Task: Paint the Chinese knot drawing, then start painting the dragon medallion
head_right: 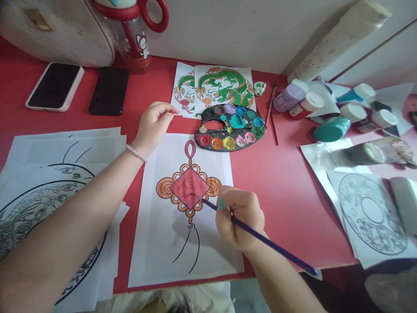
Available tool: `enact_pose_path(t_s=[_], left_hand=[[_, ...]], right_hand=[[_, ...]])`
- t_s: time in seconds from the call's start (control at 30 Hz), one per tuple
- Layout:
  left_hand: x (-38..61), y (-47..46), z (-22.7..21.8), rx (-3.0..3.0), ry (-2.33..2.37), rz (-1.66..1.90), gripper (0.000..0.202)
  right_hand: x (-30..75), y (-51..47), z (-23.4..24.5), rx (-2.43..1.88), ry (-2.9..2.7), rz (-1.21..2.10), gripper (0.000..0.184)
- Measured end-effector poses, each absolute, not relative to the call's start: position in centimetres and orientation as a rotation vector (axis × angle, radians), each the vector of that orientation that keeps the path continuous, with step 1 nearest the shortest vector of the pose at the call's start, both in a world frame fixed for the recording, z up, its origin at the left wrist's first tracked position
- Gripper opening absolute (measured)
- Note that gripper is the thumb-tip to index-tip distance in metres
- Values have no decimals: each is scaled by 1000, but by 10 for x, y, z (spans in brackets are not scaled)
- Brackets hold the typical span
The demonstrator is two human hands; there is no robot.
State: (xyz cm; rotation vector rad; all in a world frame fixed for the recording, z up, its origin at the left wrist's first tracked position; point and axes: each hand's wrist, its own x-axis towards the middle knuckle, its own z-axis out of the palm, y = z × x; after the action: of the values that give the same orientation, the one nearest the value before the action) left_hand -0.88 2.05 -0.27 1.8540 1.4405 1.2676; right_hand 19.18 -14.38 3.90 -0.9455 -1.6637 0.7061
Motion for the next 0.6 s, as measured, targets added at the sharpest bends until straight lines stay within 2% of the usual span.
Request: enact_pose_path(t_s=[0.5,0.6], left_hand=[[-8,18,1,1865,1408,1243,18],[-8,17,1,1846,1363,1215,18]], right_hand=[[204,-126,42,-1139,-1431,413,10],[215,-111,37,-1399,-1501,330,10]])
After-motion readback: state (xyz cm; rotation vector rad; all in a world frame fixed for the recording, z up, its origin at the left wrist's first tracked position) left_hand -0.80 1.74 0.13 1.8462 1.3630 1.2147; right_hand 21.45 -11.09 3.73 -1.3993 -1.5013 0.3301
